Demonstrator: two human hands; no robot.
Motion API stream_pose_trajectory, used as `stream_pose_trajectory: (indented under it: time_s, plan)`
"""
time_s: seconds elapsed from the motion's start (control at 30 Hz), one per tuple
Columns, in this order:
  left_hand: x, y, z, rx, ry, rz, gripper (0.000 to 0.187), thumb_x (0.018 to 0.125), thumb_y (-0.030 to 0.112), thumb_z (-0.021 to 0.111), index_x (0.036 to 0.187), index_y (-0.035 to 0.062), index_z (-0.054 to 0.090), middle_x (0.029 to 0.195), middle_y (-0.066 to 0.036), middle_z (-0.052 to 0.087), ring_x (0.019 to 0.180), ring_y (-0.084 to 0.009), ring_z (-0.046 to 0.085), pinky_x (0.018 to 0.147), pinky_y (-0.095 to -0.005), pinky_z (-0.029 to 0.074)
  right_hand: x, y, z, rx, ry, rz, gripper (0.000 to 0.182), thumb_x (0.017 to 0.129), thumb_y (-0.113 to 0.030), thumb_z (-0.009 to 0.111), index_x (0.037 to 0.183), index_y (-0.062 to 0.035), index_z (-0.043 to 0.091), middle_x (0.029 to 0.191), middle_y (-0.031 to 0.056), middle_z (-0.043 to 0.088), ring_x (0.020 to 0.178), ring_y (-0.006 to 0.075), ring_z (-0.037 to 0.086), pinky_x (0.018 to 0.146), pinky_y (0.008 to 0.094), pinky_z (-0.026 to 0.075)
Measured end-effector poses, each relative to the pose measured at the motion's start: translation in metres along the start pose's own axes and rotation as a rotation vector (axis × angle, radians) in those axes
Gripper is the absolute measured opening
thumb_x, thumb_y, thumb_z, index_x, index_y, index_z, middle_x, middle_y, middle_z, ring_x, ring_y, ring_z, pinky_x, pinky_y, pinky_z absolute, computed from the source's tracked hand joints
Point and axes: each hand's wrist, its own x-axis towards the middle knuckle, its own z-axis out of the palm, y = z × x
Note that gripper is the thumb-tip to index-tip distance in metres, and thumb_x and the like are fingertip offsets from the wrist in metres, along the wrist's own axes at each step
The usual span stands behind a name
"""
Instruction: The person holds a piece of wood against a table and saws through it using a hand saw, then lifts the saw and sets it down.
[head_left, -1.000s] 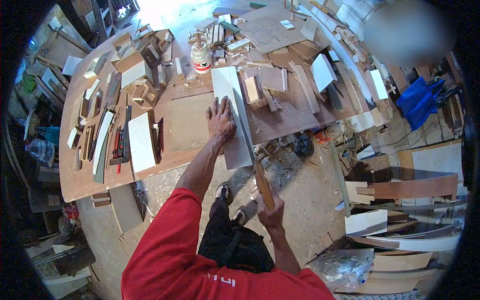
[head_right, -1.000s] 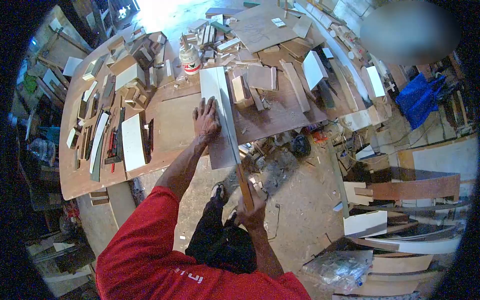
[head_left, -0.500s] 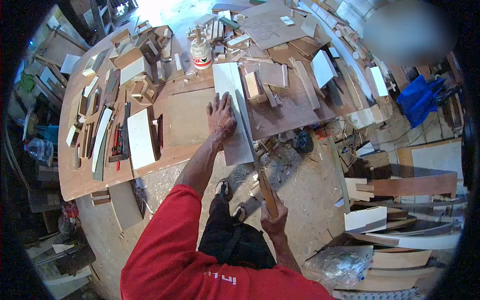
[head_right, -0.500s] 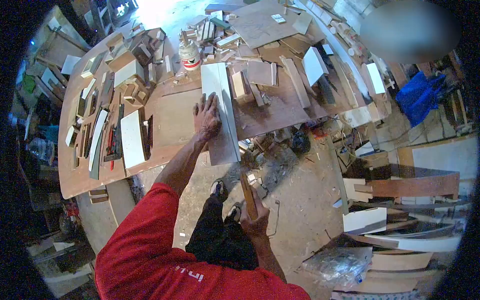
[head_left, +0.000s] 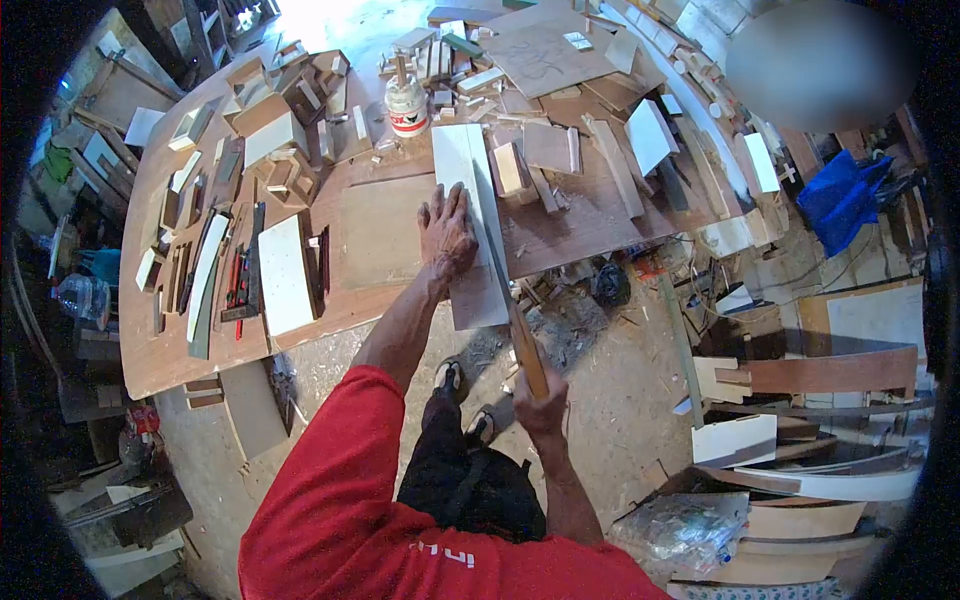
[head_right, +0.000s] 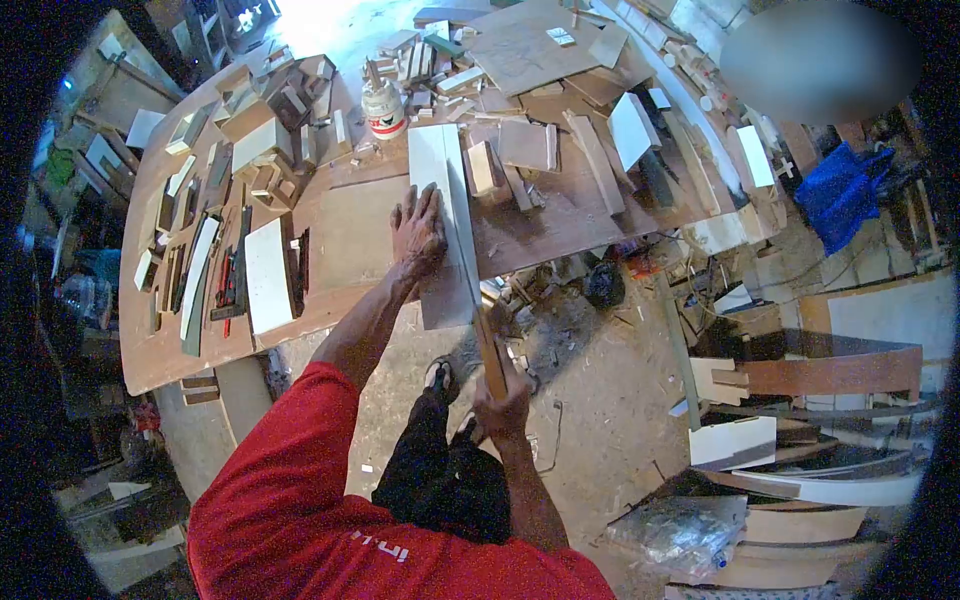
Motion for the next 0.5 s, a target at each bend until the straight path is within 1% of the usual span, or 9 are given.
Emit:
stream_pose_trajectory:
  time_s: [0.07, 0.1, 0.13, 0.2, 0.23, 0.33, 0.4, 0.43, 0.5]
  plan:
    - [0.002, -0.001, 0.001, -0.029, 0.04, 0.004, 0.056, 0.085, 0.017, 0.044, 0.141, 0.0101, 0.041, 0.152, -0.003, 0.031, 0.143, -0.0294, 0.019, 0.114, -0.053, 0.016, 0.016, 0.005, 0.012, 0.031, 0.042, -0.16, 0.053, 0.078, -0.009, 0.056, 0.13, -0.0003, 0.051, 0.068, 0.0153, 0.057, 0.055, 0.0218, 0.055, 0.054, 0.035, 0.046]
    - [0.004, -0.001, 0.003, -0.043, 0.049, -0.005, 0.06, 0.082, 0.016, 0.046, 0.142, 0.011, 0.04, 0.152, -0.003, 0.031, 0.143, -0.0292, 0.018, 0.114, -0.0529, 0.014, 0.014, 0.004, 0.012, 0.004, 0.084, -0.211, 0.053, 0.079, -0.008, 0.056, 0.131, -0.001, 0.051, 0.068, 0.0144, 0.056, 0.055, 0.0218, 0.055, 0.055, 0.0339, 0.047]
    - [-0.001, -0.001, 0.005, -0.045, 0.041, -0.008, 0.06, 0.082, 0.016, 0.046, 0.142, 0.011, 0.04, 0.152, -0.003, 0.031, 0.143, -0.0292, 0.018, 0.114, -0.0529, 0.014, 0.004, 0.003, 0.007, 0.0, 0.082, -0.203, 0.053, 0.079, -0.008, 0.056, 0.131, -0.001, 0.051, 0.068, 0.0144, 0.056, 0.055, 0.0218, 0.055, 0.055, 0.0339, 0.047]
    - [0.004, -0.003, 0.003, -0.031, 0.005, -0.019, 0.061, 0.082, 0.018, 0.047, 0.143, 0.0115, 0.038, 0.152, -0.003, 0.031, 0.144, -0.0291, 0.017, 0.115, -0.0525, 0.014, -0.014, -0.004, -0.004, -0.007, 0.009, -0.054, 0.047, 0.083, -0.006, 0.056, 0.129, 0.0043, 0.051, 0.101, 0.0218, 0.065, 0.087, 0.0274, 0.066, 0.078, 0.0351, 0.051]
    - [0.003, -0.003, 0.004, -0.033, 0.005, -0.02, 0.061, 0.082, 0.018, 0.047, 0.143, 0.0115, 0.038, 0.152, -0.003, 0.031, 0.144, -0.0291, 0.017, 0.115, -0.0525, 0.014, -0.024, -0.006, -0.01, -0.006, -0.038, 0.042, 0.047, 0.084, -0.005, 0.056, 0.129, 0.0044, 0.051, 0.103, 0.0215, 0.065, 0.089, 0.0267, 0.066, 0.078, 0.0351, 0.051]
    - [0.002, -0.003, 0.006, -0.015, 0.009, -0.02, 0.064, 0.081, 0.018, 0.049, 0.143, 0.0114, 0.037, 0.153, -0.002, 0.029, 0.144, -0.0287, 0.017, 0.115, -0.0524, 0.013, -0.044, -0.005, -0.018, 0.024, 0.0, 0.038, 0.047, 0.083, -0.005, 0.057, 0.129, 0.0044, 0.051, 0.101, 0.0219, 0.066, 0.09, 0.0259, 0.066, 0.078, 0.035, 0.051]
    - [0.004, -0.003, 0.004, -0.003, 0.012, -0.02, 0.06, 0.084, 0.02, 0.048, 0.143, 0.0134, 0.038, 0.154, -0.007, 0.025, 0.144, -0.0314, 0.016, 0.115, -0.0524, 0.013, -0.043, -0.006, -0.021, -0.002, 0.009, 0.027, 0.047, 0.083, -0.005, 0.058, 0.129, 0.0044, 0.052, 0.099, 0.0213, 0.066, 0.089, 0.0253, 0.067, 0.077, 0.0343, 0.051]
    - [0.007, -0.003, 0.002, 0.0, 0.019, -0.02, 0.06, 0.084, 0.02, 0.048, 0.143, 0.0134, 0.038, 0.154, -0.007, 0.025, 0.144, -0.0314, 0.016, 0.115, -0.0524, 0.013, -0.039, -0.005, -0.021, -0.022, 0.015, 0.016, 0.047, 0.083, -0.005, 0.058, 0.128, 0.0043, 0.052, 0.097, 0.0206, 0.066, 0.088, 0.0248, 0.067, 0.076, 0.0337, 0.051]
    - [0.003, -0.001, 0.004, -0.053, 0.058, -0.093, 0.055, 0.088, 0.026, 0.047, 0.142, 0.0157, 0.039, 0.154, -0.016, 0.023, 0.143, -0.0351, 0.016, 0.114, -0.0525, 0.014, -0.04, -0.003, -0.021, -0.041, 0.018, 0.018, 0.046, 0.083, -0.005, 0.059, 0.128, 0.0042, 0.053, 0.096, 0.02, 0.067, 0.087, 0.0242, 0.067, 0.075, 0.0331, 0.051]
